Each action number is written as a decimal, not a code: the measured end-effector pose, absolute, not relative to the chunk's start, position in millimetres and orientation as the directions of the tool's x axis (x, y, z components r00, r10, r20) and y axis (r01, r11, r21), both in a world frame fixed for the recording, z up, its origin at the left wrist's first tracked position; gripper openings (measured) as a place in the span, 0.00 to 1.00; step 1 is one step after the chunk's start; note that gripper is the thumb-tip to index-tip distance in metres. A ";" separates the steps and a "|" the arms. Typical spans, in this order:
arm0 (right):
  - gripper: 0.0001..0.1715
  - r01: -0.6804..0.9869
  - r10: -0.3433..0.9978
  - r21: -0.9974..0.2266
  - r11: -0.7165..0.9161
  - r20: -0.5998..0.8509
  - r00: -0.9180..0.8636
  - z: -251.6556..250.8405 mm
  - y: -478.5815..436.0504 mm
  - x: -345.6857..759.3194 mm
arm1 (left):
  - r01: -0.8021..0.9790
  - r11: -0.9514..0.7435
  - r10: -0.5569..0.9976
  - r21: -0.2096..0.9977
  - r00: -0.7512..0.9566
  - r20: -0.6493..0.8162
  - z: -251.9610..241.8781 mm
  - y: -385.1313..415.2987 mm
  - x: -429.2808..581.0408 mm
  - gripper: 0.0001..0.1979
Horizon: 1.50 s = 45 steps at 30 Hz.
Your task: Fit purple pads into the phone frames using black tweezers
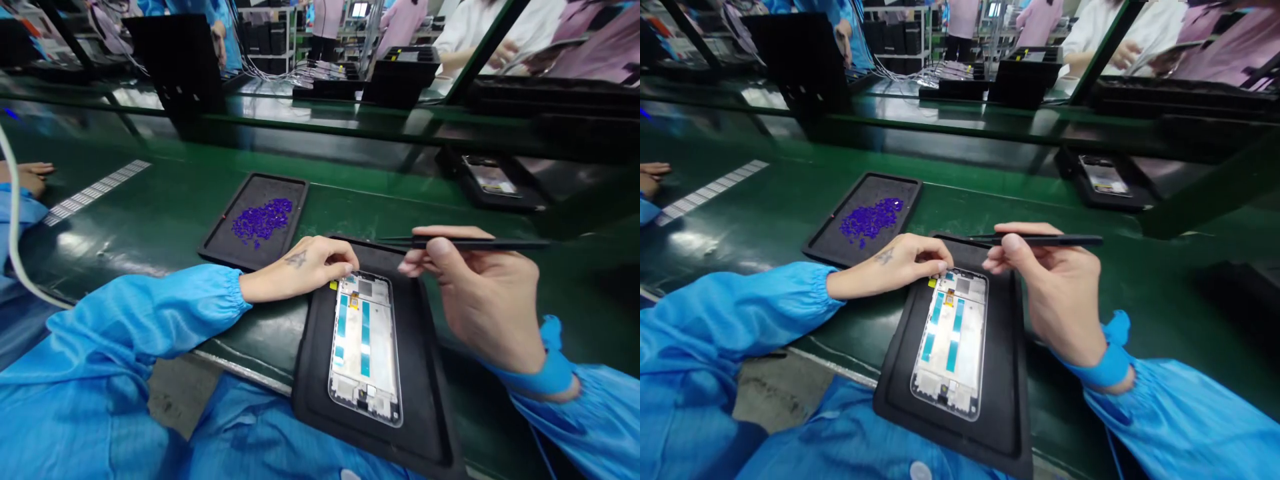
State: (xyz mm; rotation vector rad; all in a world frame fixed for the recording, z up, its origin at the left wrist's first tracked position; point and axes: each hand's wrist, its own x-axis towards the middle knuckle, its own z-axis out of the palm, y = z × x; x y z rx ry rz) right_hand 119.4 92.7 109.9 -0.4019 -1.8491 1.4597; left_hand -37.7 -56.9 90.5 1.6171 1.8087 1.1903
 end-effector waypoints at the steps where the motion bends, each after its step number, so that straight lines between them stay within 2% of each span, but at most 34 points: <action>1: 0.09 -0.169 0.646 -0.940 0.295 0.327 -0.690 109.2 91.9 122.4 | 0.571 -0.044 0.949 0.820 -0.234 0.213 88.5 -58.1 -37.8 0.07; 4: 0.11 -0.114 0.639 -0.944 0.310 0.296 -0.710 106.1 91.7 130.0 | 0.553 -0.032 0.945 0.832 -0.254 0.205 87.1 -60.6 -38.1 0.07; 9: 0.08 -0.014 0.540 -0.825 0.565 0.382 -0.750 106.2 88.7 134.3 | 0.534 -0.049 0.938 0.844 -0.264 0.222 88.7 -60.2 -36.6 0.04; 12: 0.10 0.020 0.473 -0.766 0.642 0.376 -0.797 107.9 84.3 133.8 | 0.567 -0.069 0.936 0.821 -0.248 0.250 88.8 -60.5 -36.6 0.04; 21: 0.08 0.042 0.429 -0.728 0.684 0.355 -0.830 109.3 81.7 129.9 | 0.683 -0.177 0.938 0.709 -0.100 0.331 85.0 -63.0 -39.4 0.06; 27: 0.05 0.067 0.411 -0.744 0.665 0.289 -0.865 111.2 77.8 126.6 | 0.685 -0.186 0.951 0.704 -0.053 0.303 84.6 -66.5 -39.0 0.09; 35: 0.05 0.036 0.356 -0.712 0.701 0.306 -0.883 110.6 80.5 125.3 | 0.731 -0.245 0.938 0.637 0.012 0.347 82.2 -66.2 -40.8 0.11; 39: 0.05 0.044 0.368 -0.718 0.694 0.303 -0.879 109.7 79.2 125.0 | 0.720 -0.268 0.929 0.640 0.017 0.370 80.5 -66.0 -41.3 0.11; 45: 0.06 0.094 0.436 -0.762 0.641 0.260 -0.862 108.3 81.5 126.1 | 0.667 -0.238 0.937 0.706 -0.032 0.347 81.4 -64.1 -41.9 0.10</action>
